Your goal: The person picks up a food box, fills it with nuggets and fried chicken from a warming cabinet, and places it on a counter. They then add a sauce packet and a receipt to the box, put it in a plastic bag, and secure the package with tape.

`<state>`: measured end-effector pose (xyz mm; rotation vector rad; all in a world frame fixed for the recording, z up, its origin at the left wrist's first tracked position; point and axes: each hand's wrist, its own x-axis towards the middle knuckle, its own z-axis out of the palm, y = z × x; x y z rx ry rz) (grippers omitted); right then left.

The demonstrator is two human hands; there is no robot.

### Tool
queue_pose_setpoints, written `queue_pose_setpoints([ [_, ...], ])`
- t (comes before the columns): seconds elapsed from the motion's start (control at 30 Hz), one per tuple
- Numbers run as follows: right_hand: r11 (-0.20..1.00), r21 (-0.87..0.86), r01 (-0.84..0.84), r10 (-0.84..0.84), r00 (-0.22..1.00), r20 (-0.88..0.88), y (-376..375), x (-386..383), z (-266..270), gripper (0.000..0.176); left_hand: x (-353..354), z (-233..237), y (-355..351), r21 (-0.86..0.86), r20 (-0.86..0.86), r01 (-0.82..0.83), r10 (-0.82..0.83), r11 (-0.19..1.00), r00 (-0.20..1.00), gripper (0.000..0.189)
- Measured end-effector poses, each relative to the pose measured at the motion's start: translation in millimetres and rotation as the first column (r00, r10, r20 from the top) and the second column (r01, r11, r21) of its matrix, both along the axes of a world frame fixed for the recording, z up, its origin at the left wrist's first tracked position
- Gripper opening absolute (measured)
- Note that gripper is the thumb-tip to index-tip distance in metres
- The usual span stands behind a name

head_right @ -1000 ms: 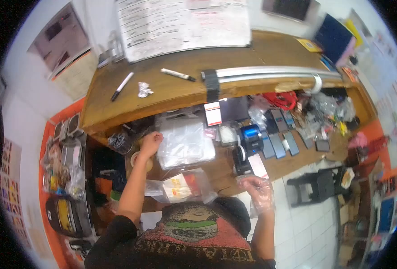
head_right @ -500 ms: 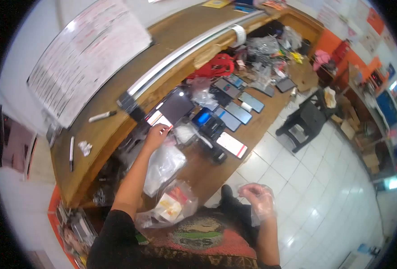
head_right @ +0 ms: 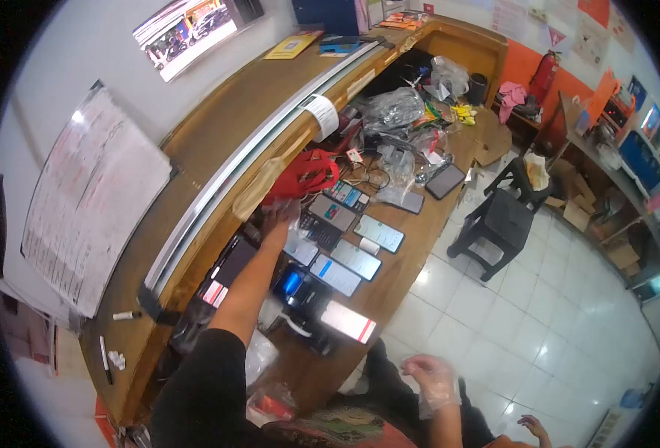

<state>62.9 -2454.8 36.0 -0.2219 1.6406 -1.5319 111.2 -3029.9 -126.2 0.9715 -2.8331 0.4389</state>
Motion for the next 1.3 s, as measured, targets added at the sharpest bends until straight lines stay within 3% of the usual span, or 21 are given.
queue_pose_setpoints([
  [0.03, 0.999, -0.018, 0.029, -0.029, 1.0, 0.009, 0.0, -11.4, -4.7, 0.017, -9.4, -5.4, -8.5, -0.012, -0.022, -0.008, 0.007, 1.0, 1.0, 0.04],
  [0.07, 0.999, -0.017, 0.04, -0.041, 0.999, -0.008, -0.8, -22.9, -7.9, 0.017, -12.0, -12.5, -12.5, 0.127, -0.15, -0.024, 0.043, 0.992, 0.988, 0.035],
  [0.13, 0.999, -0.008, 0.052, -0.052, 0.998, -0.042, 0.9, -43.9, -13.2, 0.018, -24.5, 21.3, -1.8, 0.471, -0.387, -0.125, 0.331, 0.873, 0.861, 0.034],
  [0.17, 0.998, 0.005, 0.066, -0.066, 0.997, -0.03, 1.9, -52.4, -18.3, 0.019, -26.1, 26.1, -3.5, 0.514, -0.352, -0.158, 0.375, 0.843, 0.857, 0.033],
  [0.2, 0.997, 0.011, 0.082, -0.081, 0.997, -0.017, -0.1, -59.2, -25.5, 0.02, -27.3, 28.3, -6.8, 0.554, -0.315, -0.192, 0.417, 0.81, 0.852, 0.032],
  [0.27, 0.994, -0.001, 0.108, -0.108, 0.994, 0.008, -10.7, -67.8, -36.4, 0.022, -17.6, 42.1, -20.6, 0.367, 0.005, -0.266, 0.284, 0.891, 0.959, 0.03],
  [0.37, 0.996, -0.031, 0.087, -0.086, 0.996, 0.012, -29.0, -77.8, -41.9, 0.025, 1.3, 33.0, -22.8, 0.549, -0.322, -0.186, 0.412, 0.815, 0.853, 0.029],
  [0.5, 0.997, -0.01, -0.078, 0.077, 0.996, -0.037, -73.1, -88.3, -23.8, 0.025, 43.4, 11.6, -32.5, 0.612, -0.51, -0.028, 0.421, 0.79, 0.75, 0.041],
  [0.57, 0.988, -0.013, -0.152, 0.15, 0.986, -0.071, -95.6, -86.0, -9.6, 0.025, 59.2, 54.8, 6.1, 0.726, -0.499, 0.055, 0.47, 0.686, 0.728, 0.039],
  [0.67, 0.966, -0.048, -0.253, 0.244, 0.959, -0.141, -121.3, -77.9, 2.2, 0.025, 87.5, 82.5, 45.4, 0.79, -0.556, 0.197, 0.541, 0.581, 0.631, 0.029],
  [0.77, 0.934, -0.013, -0.358, 0.34, 0.898, -0.28, -155.8, -60.9, -3.2, 0.029, 122.6, 136.3, 85.2, 0.955, -0.287, 0.256, 0.681, 0.149, 0.674, 0.034],
  [0.8, 0.914, 0.03, -0.405, 0.387, 0.845, -0.37, -172.7, -53.1, -0.9, 0.031, 134.7, 152.2, 100.5, 0.956, -0.281, 0.262, 0.689, 0.136, 0.668, 0.03],
  [0.87, 0.877, 0.131, -0.462, 0.476, 0.8, -0.365, -203.4, -33.2, -2.7, 0.041, 157.9, 182.8, 130.0, 0.954, -0.274, 0.278, 0.707, 0.114, 0.652, 0.022],
  [0.93, 0.863, -0.071, -0.5, 0.436, 0.809, -0.394, -227.1, 1.3, 6.4, 0.075, 179.3, 216.3, 163.5, 0.945, -0.324, 0.267, 0.664, 0.19, 0.674, 0.018],
  [1.0, 0.778, -0.181, -0.601, 0.318, 0.626, -0.712, -253.6, 35.1, 25.4, 0.091, 210.9, 223.0, 186.0, 0.938, -0.344, 0.228, 0.639, 0.261, 0.687, 0.017],
  [1.1, 0.525, -0.122, -0.842, 0.538, 0.44, -0.719, -276.4, 86.2, 45.0, 0.083, 258.2, 233.0, 218.9, 0.923, -0.377, 0.324, 0.641, 0.205, 0.668, 0.016],
  [1.13, 0.437, -0.181, -0.881, 0.539, 0.417, -0.732, -283.8, 108.3, 30.8, 0.065, 272.3, 243.2, 232.0, 0.935, -0.334, 0.312, 0.711, 0.168, 0.619, 0.015],
  [1.23, 0.294, -0.269, -0.917, 0.772, 0.394, -0.498, -287.8, 175.4, -0.7, 0.045, 334.5, 264.5, 259.0, 0.934, -0.312, 0.121, 0.605, 0.335, 0.733, 0.021],
  [1.27, 0.294, -0.086, -0.952, 0.834, 0.299, -0.465, -281.2, 190.4, 6.1, 0.031, 354.7, 272.1, 274.6, 0.911, -0.371, 0.111, 0.671, 0.397, 0.642, 0.028],
  [1.3, 0.312, -0.184, -0.932, 0.866, 0.358, -0.348, -273.7, 209.2, 7.4, 0.029, 374.5, 278.7, 297.0, 0.887, -0.426, 0.095, 0.722, 0.451, 0.546, 0.035],
])
